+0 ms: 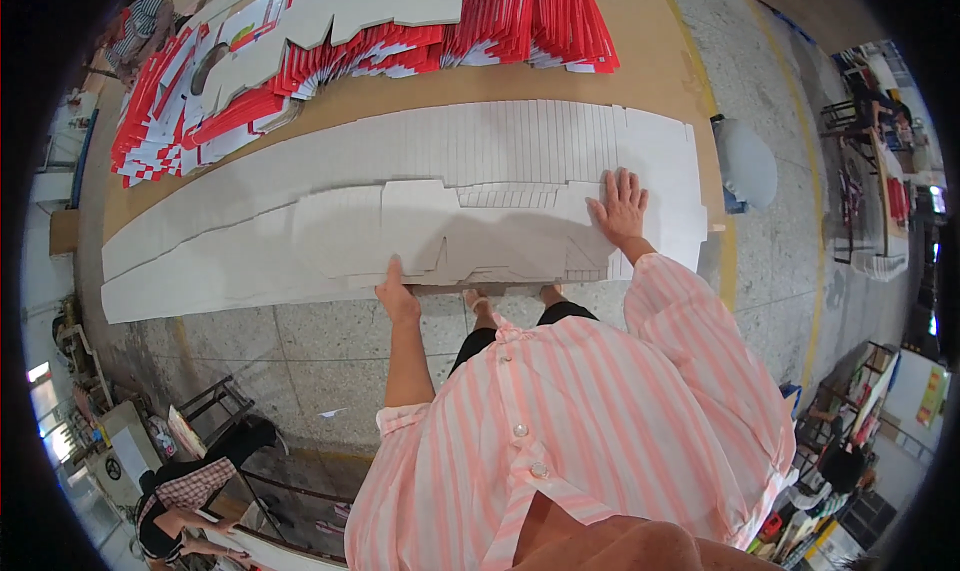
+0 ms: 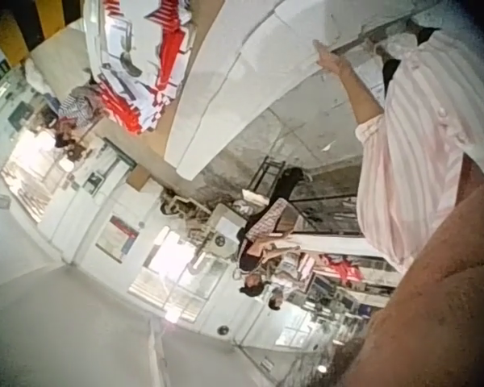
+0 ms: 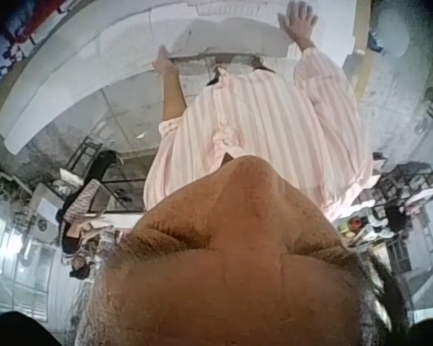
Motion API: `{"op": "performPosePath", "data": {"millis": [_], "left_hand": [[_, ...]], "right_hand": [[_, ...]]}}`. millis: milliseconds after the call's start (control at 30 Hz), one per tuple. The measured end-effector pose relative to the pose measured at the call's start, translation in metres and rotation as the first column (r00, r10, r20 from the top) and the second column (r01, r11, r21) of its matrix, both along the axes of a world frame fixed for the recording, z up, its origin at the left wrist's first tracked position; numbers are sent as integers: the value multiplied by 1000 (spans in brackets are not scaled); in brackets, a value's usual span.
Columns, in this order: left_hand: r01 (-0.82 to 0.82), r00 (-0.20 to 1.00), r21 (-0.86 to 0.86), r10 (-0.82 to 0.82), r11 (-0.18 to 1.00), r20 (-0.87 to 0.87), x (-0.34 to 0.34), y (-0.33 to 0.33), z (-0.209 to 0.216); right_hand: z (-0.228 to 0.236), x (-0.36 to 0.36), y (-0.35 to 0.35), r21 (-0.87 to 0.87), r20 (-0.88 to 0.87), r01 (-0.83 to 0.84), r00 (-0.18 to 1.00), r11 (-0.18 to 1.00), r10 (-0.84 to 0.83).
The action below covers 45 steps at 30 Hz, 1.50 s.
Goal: Organizing and stacking flat cardboard box templates on a factory floor.
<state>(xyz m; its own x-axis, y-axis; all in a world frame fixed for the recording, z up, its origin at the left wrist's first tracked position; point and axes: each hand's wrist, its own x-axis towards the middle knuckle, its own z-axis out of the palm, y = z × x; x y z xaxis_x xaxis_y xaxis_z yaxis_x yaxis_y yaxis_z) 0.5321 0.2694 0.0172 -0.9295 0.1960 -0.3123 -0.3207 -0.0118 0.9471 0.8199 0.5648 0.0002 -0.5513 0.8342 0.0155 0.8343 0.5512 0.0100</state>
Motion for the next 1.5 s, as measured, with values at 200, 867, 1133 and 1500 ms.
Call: {"op": "performPosePath", "data": {"millis": [200,867,1133,1500], "left_hand": [[-5,1000,-43,5,999,4,1,3,-7],[-97,732,-823,-520,560,-440,-60,17,3],[-107,773,-815,-468,569,-429,-66,19,5],[117,858,-780,-457,615,-232,-65,35,8]], "right_hand": [[-4,5,2,4,-10,-12,1000,1000,12],[-10,3,1,108,-21,-40,999,993,42],[-6,7,4,37,5,-9,1000,999,9],[2,10,4,11,-81,4,997,1000,-3]]}}
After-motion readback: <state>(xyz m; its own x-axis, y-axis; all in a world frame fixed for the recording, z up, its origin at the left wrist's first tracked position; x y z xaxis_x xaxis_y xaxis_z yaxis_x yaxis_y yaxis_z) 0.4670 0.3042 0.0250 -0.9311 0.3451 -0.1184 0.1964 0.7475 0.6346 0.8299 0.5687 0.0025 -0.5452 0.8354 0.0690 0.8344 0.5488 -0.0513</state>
